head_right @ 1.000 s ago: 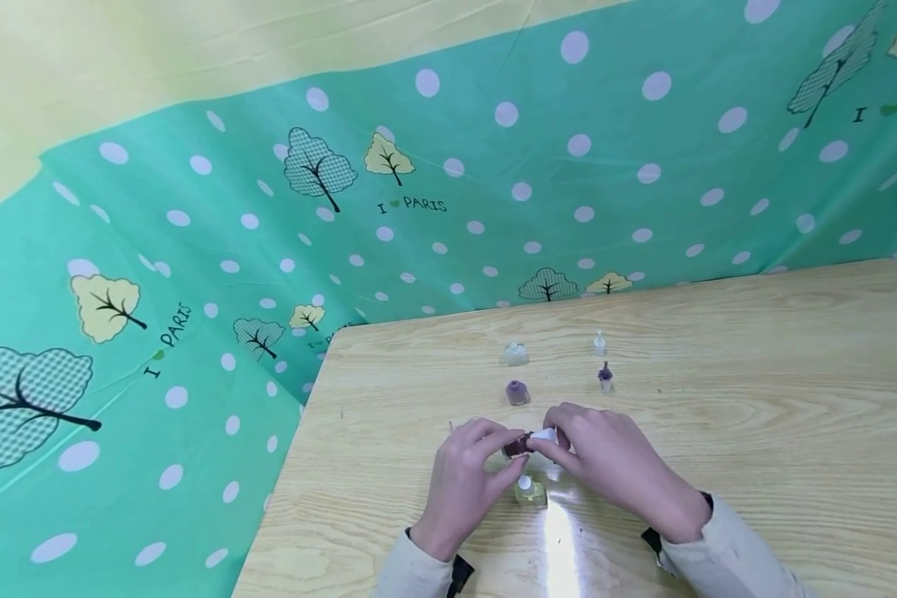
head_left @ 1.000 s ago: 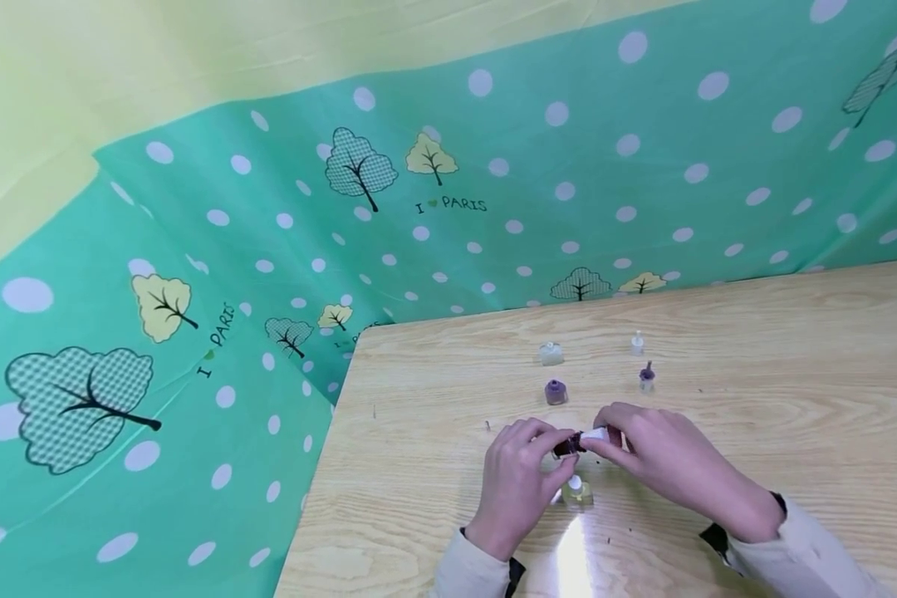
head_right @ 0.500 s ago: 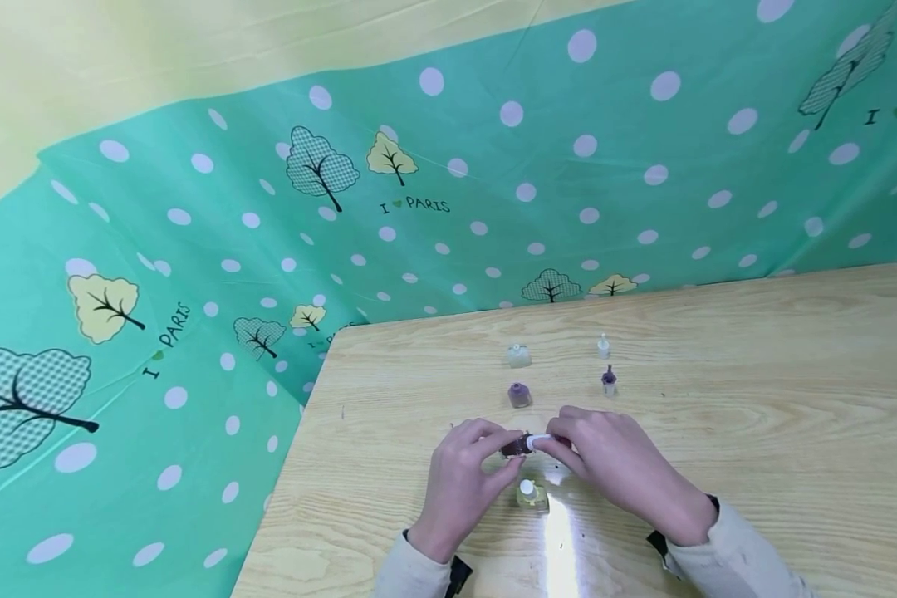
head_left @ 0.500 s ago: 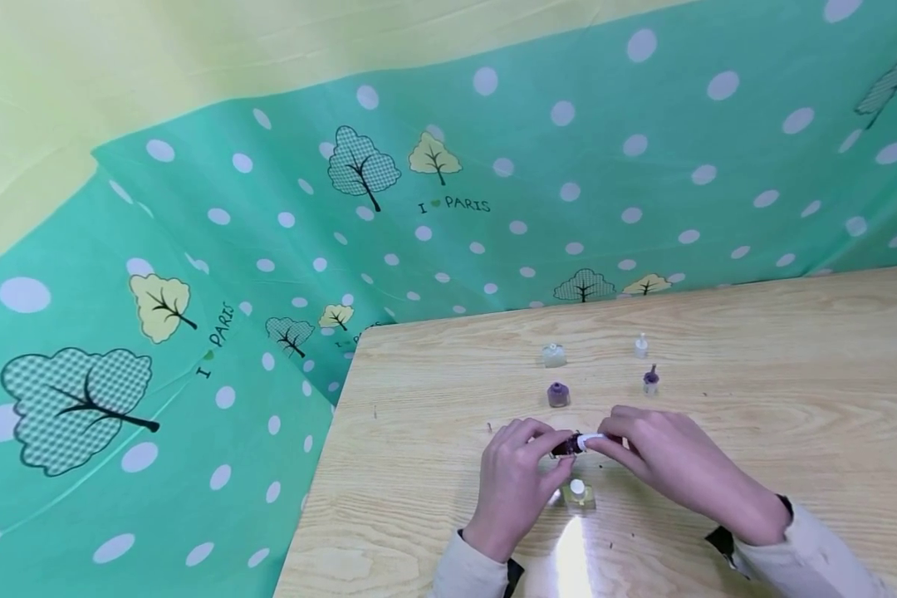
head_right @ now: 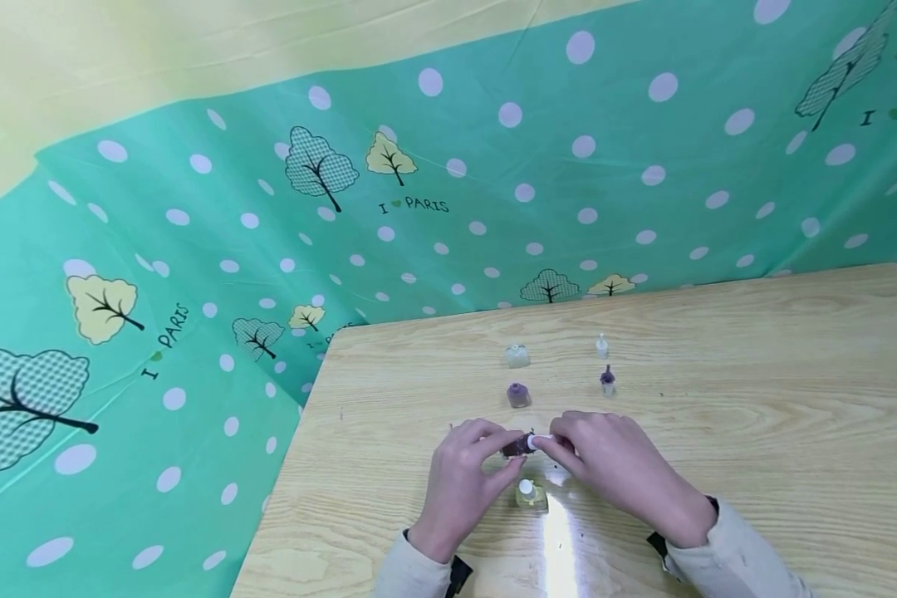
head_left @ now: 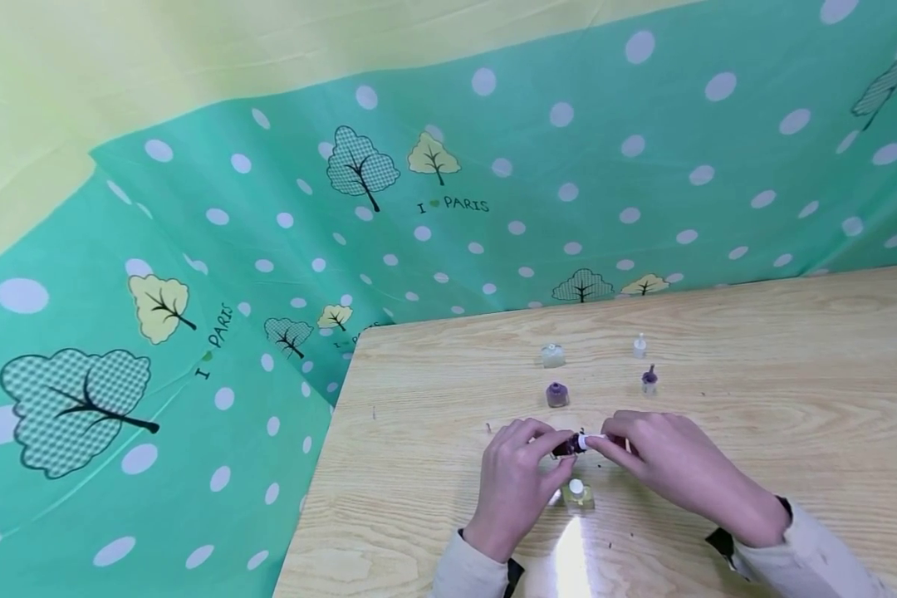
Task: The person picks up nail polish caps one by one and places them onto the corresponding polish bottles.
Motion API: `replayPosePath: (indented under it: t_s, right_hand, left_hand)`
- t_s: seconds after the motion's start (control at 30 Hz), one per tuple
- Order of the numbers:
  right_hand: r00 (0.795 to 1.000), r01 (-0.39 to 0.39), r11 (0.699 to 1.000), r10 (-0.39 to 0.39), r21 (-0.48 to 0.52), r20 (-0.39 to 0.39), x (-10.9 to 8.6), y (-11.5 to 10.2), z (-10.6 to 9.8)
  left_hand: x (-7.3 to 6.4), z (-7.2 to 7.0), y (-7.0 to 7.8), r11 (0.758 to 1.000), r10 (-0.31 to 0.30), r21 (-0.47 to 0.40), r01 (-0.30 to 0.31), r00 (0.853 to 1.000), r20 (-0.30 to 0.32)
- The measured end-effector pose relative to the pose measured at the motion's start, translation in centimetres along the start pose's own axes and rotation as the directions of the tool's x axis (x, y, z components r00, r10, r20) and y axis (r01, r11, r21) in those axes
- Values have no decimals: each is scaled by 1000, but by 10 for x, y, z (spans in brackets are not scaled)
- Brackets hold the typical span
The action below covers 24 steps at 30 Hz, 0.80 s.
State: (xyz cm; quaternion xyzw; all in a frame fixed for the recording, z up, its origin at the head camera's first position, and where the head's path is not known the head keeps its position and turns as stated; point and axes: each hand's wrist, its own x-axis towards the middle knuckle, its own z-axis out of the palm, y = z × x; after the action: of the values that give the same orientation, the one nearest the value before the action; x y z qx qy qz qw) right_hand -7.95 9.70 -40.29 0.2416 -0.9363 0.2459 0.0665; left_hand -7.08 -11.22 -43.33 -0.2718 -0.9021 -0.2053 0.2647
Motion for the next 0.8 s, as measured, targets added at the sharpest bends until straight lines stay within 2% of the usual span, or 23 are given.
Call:
replayPosePath:
  t_s: [0.17,0.37,0.8]
  right_hand:
    - [1000,-8,1000,8,24,11,1,-3,0]
    - [999,28,999,-28,24,-16,3,-4,0]
    - [999,25,1000,-25,14,-23,5,-5,0]
  left_hand:
    - [0,1,-1,1000,-1,2,1,1000,0]
    - [0,0,0,1000,-10,2,10,1000,1]
    - [1,1,-3,999,19,30,-19,1000,1]
